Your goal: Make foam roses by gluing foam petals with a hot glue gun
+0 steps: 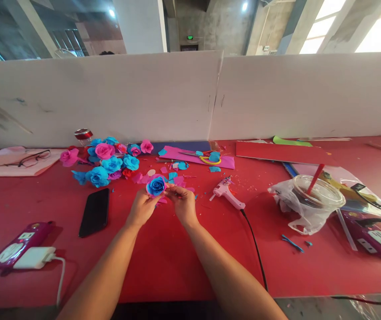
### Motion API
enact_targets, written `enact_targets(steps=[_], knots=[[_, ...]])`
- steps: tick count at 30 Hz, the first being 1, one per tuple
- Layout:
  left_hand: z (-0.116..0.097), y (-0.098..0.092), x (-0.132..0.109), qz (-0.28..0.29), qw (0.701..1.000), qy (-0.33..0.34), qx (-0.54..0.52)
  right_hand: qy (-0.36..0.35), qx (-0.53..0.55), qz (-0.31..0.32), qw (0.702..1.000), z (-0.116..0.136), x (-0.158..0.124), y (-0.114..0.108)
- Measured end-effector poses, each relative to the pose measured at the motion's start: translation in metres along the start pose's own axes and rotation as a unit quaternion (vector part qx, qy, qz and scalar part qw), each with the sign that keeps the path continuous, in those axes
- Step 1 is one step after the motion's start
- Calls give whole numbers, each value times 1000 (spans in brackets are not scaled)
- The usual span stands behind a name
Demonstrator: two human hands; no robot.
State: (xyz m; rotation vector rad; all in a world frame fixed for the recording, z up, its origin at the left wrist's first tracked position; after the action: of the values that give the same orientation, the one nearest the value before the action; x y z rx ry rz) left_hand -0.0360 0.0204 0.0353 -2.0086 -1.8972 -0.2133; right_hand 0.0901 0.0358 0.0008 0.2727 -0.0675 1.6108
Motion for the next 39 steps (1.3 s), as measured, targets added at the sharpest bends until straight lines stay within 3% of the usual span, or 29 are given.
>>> enact_targets(steps=[12, 24, 29, 33, 36, 39], knots=[[2, 4, -1, -24, 990, -63, -126, 6, 1, 0, 1000, 1, -1, 1], [12, 10, -4, -119, 966, -100, -207, 18, 24, 1, 1000, 3, -4, 2], [18, 2, -3, -181, 934, -101, -291, 3, -137, 18, 990, 0, -6, 3], [22, -16, 2, -254, 894, -80, -361, -7, -224, -17, 974, -4, -6, -3], [23, -20, 5, -264, 888, -75, -370, -1, -165, -38, 986, -6, -4, -7], [24, -9, 5, -229, 887, -90, -390, 16, -69, -2, 997, -6, -3, -4]])
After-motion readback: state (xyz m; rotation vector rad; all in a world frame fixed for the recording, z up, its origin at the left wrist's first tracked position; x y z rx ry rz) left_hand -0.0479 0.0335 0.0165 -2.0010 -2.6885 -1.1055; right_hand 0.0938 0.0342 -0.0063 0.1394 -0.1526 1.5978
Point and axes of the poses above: each hand's wrist, its own x-axis towards the middle knuckle, its own y-axis out of the palm, z = x × y, the point moved 3 cm from there along x, towards the middle knuckle, and after that the axes turned 7 degrees about -x, right-handed, at the moved point
